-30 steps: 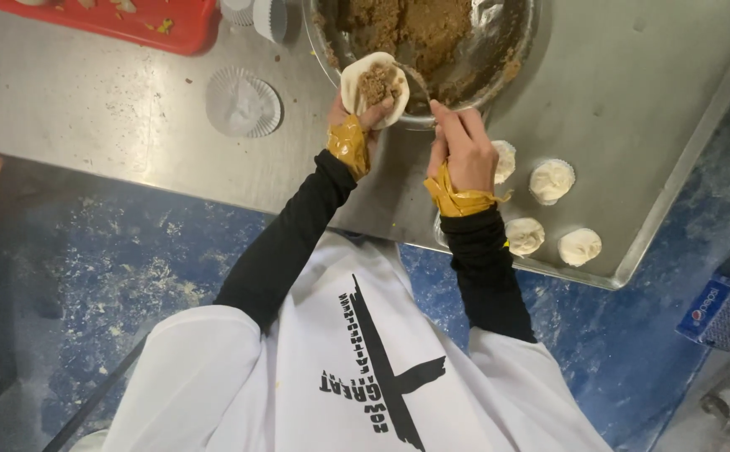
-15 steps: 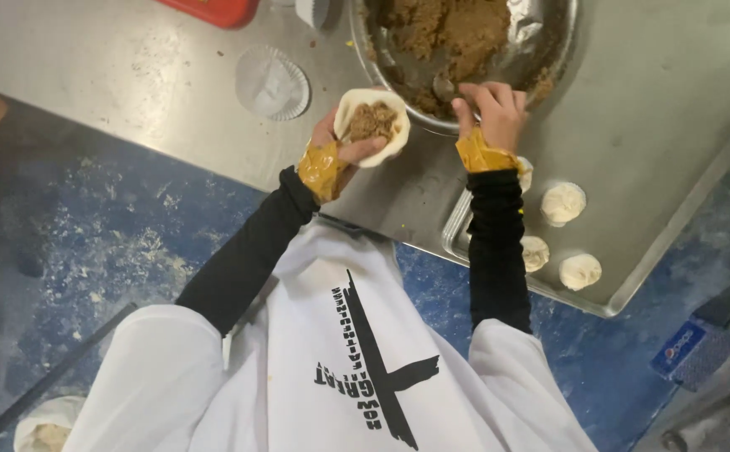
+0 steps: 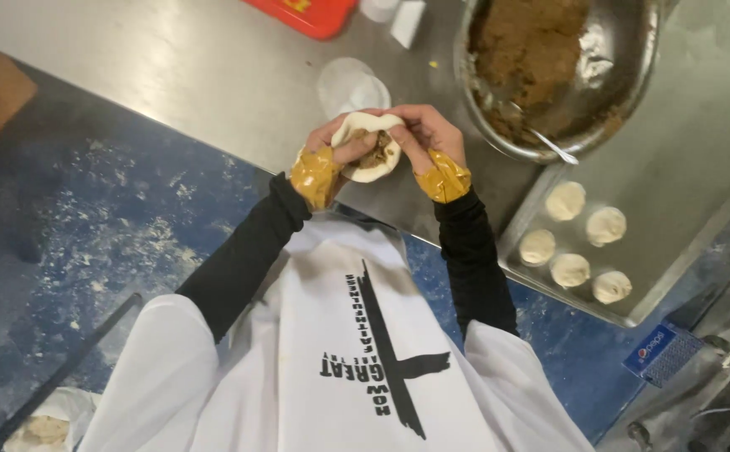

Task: The recorder prepares stuffed pastries by placing meat filling and boiled egg pieces into dough circles, then sealing them.

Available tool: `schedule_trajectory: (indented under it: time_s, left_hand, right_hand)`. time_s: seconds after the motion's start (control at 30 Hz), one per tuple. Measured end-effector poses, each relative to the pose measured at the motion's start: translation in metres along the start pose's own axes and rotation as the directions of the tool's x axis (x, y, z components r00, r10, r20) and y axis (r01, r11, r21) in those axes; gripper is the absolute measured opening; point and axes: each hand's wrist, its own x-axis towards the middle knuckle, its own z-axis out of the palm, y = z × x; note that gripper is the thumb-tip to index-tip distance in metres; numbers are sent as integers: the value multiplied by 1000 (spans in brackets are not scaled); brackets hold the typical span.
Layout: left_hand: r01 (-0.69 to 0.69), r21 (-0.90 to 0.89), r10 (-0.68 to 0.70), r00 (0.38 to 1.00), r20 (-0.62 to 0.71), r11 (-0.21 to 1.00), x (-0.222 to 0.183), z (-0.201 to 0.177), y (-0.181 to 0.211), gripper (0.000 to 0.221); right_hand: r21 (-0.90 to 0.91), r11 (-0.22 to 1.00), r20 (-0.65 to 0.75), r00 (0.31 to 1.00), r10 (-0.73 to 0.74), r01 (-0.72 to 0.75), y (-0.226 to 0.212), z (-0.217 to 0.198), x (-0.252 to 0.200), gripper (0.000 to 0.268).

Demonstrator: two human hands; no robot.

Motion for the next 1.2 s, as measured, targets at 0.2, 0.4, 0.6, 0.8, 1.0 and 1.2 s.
schedule_trajectory:
  time_s: [0.2,0.4,0.6,0.8,1.0,1.2]
  left_hand:
    - [-71,3,70,997,32,998,-20,-99,72,47]
    - [-43,-23,41,994,-102,999,-60,-181,148,47]
    - [-95,-102,79,984,-158,990,-101,-221,188,54]
    - [-188,-168,140,956,-258,968,-115,-239,199,59]
    - [-236,-210,170,942,-289,949,-113,-247,207,59]
    - [-236,-192,175,941,-291,952,-87,-248,220,58]
  right_hand:
    - [-139,986,77,994,-83,93,-39,100,68,19]
    - [-391,907,243,968,-60,154,6,151,192,20]
    - [-613,689,218,921,-324,387,76,173,326,36]
    - [-773,455,216,859,-465,441,63,183,386,41]
    - [-764,333,440,823,-359,553,71,184,406,41]
    - [-757,436,328,859,-392,488,77,184,409,37]
